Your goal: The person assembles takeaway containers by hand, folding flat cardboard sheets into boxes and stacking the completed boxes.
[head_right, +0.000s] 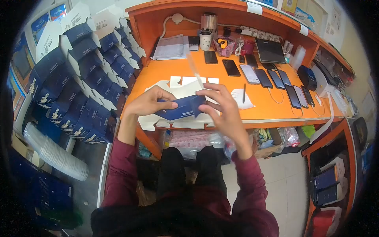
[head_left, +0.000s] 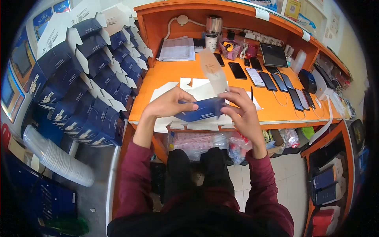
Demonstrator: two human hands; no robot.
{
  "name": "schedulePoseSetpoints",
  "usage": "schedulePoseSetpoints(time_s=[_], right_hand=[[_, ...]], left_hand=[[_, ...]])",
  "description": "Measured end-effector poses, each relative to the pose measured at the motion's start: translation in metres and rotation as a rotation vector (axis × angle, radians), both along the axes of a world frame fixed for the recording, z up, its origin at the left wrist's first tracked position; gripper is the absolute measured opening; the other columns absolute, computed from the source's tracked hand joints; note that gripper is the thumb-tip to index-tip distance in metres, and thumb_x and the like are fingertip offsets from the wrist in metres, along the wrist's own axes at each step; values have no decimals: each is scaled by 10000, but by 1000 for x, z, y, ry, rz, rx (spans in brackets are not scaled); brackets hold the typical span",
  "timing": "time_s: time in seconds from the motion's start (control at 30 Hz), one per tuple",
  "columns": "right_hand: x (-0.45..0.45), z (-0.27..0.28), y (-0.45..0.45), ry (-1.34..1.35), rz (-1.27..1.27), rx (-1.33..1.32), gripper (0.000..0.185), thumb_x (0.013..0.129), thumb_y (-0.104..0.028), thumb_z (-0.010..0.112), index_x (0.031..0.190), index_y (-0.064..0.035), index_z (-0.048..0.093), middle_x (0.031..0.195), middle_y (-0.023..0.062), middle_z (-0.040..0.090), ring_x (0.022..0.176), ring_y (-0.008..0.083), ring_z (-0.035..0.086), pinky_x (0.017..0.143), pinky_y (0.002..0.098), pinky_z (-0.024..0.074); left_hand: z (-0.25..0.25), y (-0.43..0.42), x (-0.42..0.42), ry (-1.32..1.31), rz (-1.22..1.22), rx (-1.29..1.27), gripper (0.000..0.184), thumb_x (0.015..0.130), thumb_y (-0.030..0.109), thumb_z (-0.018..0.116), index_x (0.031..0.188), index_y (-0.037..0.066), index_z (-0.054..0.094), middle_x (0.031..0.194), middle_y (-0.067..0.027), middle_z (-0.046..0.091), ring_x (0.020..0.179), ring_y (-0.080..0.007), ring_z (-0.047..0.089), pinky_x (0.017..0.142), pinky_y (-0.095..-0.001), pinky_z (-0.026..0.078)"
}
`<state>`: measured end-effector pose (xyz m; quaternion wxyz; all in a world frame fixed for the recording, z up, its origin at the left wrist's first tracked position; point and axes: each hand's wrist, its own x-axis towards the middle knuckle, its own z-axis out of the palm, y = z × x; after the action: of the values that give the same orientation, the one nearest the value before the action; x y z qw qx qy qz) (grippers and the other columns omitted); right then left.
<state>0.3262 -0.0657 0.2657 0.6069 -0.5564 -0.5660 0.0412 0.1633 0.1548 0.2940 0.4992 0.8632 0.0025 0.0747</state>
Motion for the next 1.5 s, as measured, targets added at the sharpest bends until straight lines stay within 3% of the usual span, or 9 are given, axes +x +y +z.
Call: schedulePoseSetpoints(time_s=[0.07,0.27,0.37,0.47,0.67,0.8,0.93,1.07,1.5], right_hand=[[-11,1,4,-300,-235,19,304,835,-27,795,1127,-53,714,1246,140,595,1081,289,666,861,371,614],[-8,-12,26,-171,-469,280,246,825,-10,799,1052,-5,707,1130,154,617,952,271,697,722,350,629],[-9,-16,20,-372,-396,198,223,828,-15,793,1040,-5,723,1135,155,618,923,290,716,739,366,591],[-6,-13,15,-377,-243,105,255,816,-50,810,1064,-50,751,1148,154,620,926,287,741,729,366,577],[-1,16,8,-766,-459,-245,221,937,-287,714,1017,-86,666,1020,168,613,809,340,715,628,423,553],[24,2,13,-720,-496,-314,279,971,-341,664,968,-71,596,980,187,608,752,395,672,601,464,531],[6,-2,16,-569,-393,-257,265,978,-289,663,954,-39,580,949,204,611,775,424,646,632,480,512],[9,3,14,-365,-354,-194,237,983,-226,657,965,-8,566,906,222,613,814,443,622,692,486,485],[-17,4,7,-365,-283,-151,163,959,-136,675,994,-11,577,880,234,634,821,468,620,689,492,486]], left_hand=[[-3,-11,5,-13,5,24,254,985,188,693,1029,-55,753,792,-4,710,737,-54,594,686,-248,499],[-3,-28,6,-94,32,232,241,1003,200,665,990,-31,734,735,-43,673,672,-86,529,650,-304,454],[8,-29,-1,-163,138,507,217,976,197,683,965,-16,721,718,-117,649,609,-172,518,615,-338,430],[17,-34,-7,-103,113,498,243,948,224,668,986,-3,746,829,-216,699,785,-399,650,722,-444,498],[-2,-26,-8,-283,203,245,170,879,148,767,961,0,753,856,-129,742,827,-221,716,779,-349,525],[-35,-16,-37,-341,283,-269,121,819,15,805,912,-11,733,926,-44,737,861,-117,659,798,-310,506],[-55,-20,-22,-602,286,-13,116,828,19,787,918,6,715,903,-41,652,880,-146,574,839,-289,431],[-54,-21,-21,-779,104,-213,76,851,0,749,904,26,701,901,-32,584,902,-153,531,863,-292,409],[-34,-55,-2,-631,509,440,227,910,73,682,1134,47,708,1225,-120,597,1150,-279,569,1000,-382,425]])
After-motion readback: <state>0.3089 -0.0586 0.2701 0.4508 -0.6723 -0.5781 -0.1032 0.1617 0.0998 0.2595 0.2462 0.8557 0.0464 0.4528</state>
